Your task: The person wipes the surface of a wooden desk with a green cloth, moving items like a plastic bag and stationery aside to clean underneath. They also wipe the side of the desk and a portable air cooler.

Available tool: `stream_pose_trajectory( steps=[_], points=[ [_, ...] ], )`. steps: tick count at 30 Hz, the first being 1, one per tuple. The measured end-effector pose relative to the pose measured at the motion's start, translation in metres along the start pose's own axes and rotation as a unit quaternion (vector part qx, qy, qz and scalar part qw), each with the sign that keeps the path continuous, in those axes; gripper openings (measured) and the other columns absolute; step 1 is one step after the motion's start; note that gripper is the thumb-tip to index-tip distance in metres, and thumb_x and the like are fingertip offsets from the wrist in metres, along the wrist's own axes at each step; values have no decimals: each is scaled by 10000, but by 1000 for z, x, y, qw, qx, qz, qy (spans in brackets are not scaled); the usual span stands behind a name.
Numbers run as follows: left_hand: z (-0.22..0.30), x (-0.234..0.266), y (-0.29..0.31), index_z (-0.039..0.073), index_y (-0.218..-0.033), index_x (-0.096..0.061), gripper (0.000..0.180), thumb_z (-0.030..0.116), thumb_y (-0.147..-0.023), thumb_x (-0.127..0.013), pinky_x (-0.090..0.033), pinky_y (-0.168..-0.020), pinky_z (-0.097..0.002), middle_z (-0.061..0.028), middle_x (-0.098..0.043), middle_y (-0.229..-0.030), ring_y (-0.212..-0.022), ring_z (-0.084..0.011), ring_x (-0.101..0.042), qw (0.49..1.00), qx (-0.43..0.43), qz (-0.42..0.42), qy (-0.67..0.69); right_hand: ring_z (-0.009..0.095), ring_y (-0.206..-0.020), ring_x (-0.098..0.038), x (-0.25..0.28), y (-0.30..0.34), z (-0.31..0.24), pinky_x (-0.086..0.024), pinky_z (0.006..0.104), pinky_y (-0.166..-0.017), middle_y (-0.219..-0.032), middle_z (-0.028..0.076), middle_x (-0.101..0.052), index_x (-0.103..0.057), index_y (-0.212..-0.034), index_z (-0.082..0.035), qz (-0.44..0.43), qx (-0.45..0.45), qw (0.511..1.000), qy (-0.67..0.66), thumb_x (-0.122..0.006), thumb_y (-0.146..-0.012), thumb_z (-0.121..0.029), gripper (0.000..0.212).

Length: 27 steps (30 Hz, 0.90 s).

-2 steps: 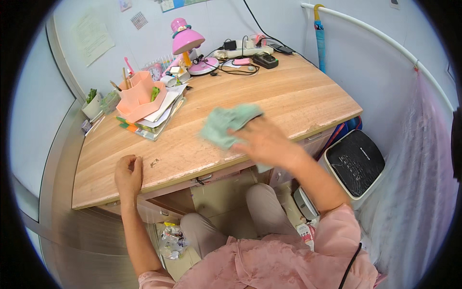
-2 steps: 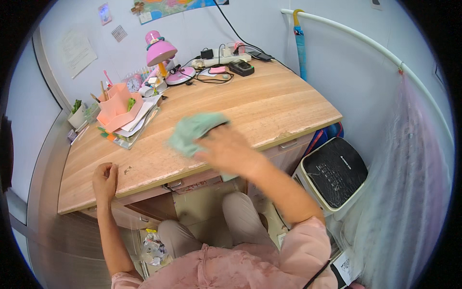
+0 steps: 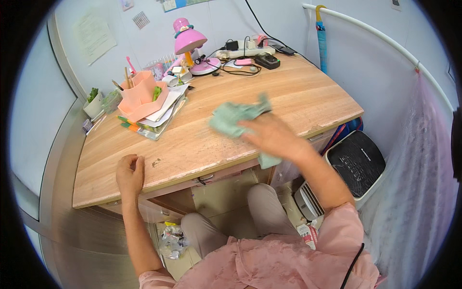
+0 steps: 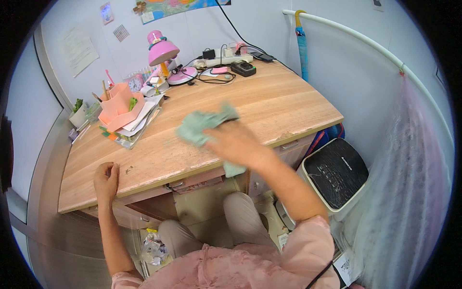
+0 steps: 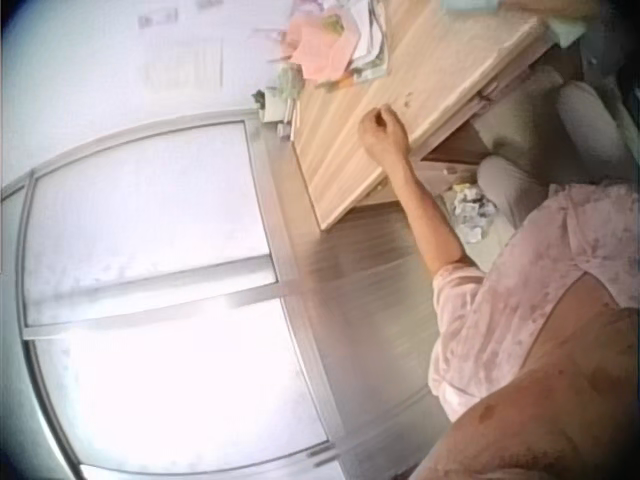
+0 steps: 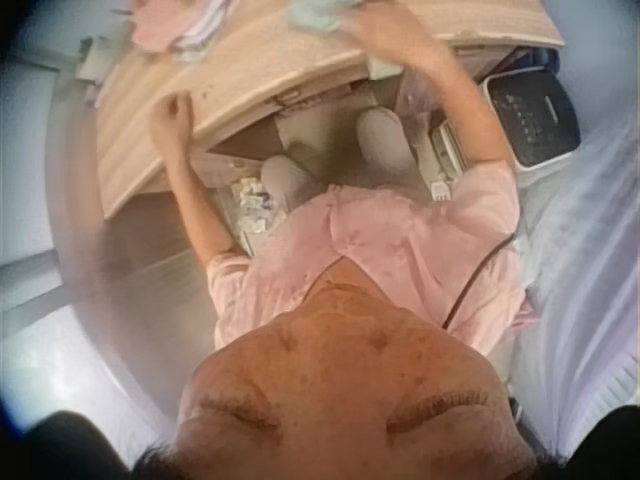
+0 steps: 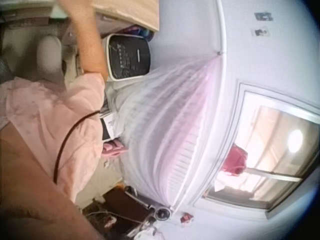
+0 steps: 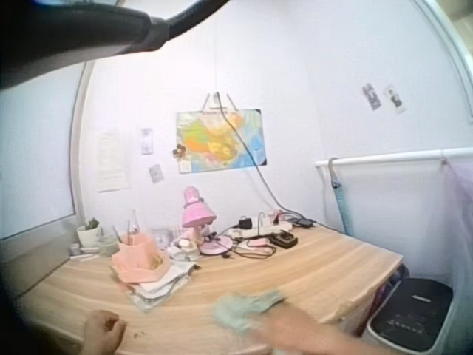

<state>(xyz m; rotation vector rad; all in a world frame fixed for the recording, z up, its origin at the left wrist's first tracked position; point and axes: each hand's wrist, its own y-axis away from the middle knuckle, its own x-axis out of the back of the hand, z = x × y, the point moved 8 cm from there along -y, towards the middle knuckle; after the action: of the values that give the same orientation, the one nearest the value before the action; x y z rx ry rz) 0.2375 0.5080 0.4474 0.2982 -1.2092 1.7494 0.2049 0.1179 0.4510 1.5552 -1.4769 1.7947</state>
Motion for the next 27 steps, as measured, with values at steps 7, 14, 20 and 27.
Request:
stream_pose_trajectory(
  steps=[7,14,20,27],
  points=[
    [24,5,-1,-11,-860,-660,194,182,-852,-672,-489,-759,-382,-158,-656,-895,-834,-308,-618,999,-33,21,-18,446,-1162,-502,44,21,173,-388,476,-1026,-1254,265,-561,-585,-1247,-23,69,-246,961,103,-467,-960,-354,455],
    [12,11,4,-12,-901,-662,194,175,-850,-671,-489,-773,-397,-175,-658,-895,-841,-332,-622,999,-27,41,1,395,-1422,-234,-59,-66,-90,-194,444,-1172,-1519,241,-288,-429,-1432,-116,-169,-5,983,-75,-439,-982,-460,567],
    [101,3,7,2,-1082,-627,299,200,-863,-673,-445,-954,-426,-187,-638,-1107,-1070,-343,-587,984,-125,24,123,360,-1413,-273,-3,-65,-50,-192,428,-1173,-1499,237,-328,-347,-1445,-6,-13,-76,948,-309,-390,-994,-451,635],
    [184,-109,23,28,-1418,-391,783,610,-898,-461,-227,-1101,-614,-221,-334,-1489,-1419,-369,-241,946,-129,-242,-172,382,-1245,-458,17,0,40,-339,448,-1062,-1286,225,-547,-593,-1200,9,63,-159,985,21,-533,-935,-340,442]
  ],
)
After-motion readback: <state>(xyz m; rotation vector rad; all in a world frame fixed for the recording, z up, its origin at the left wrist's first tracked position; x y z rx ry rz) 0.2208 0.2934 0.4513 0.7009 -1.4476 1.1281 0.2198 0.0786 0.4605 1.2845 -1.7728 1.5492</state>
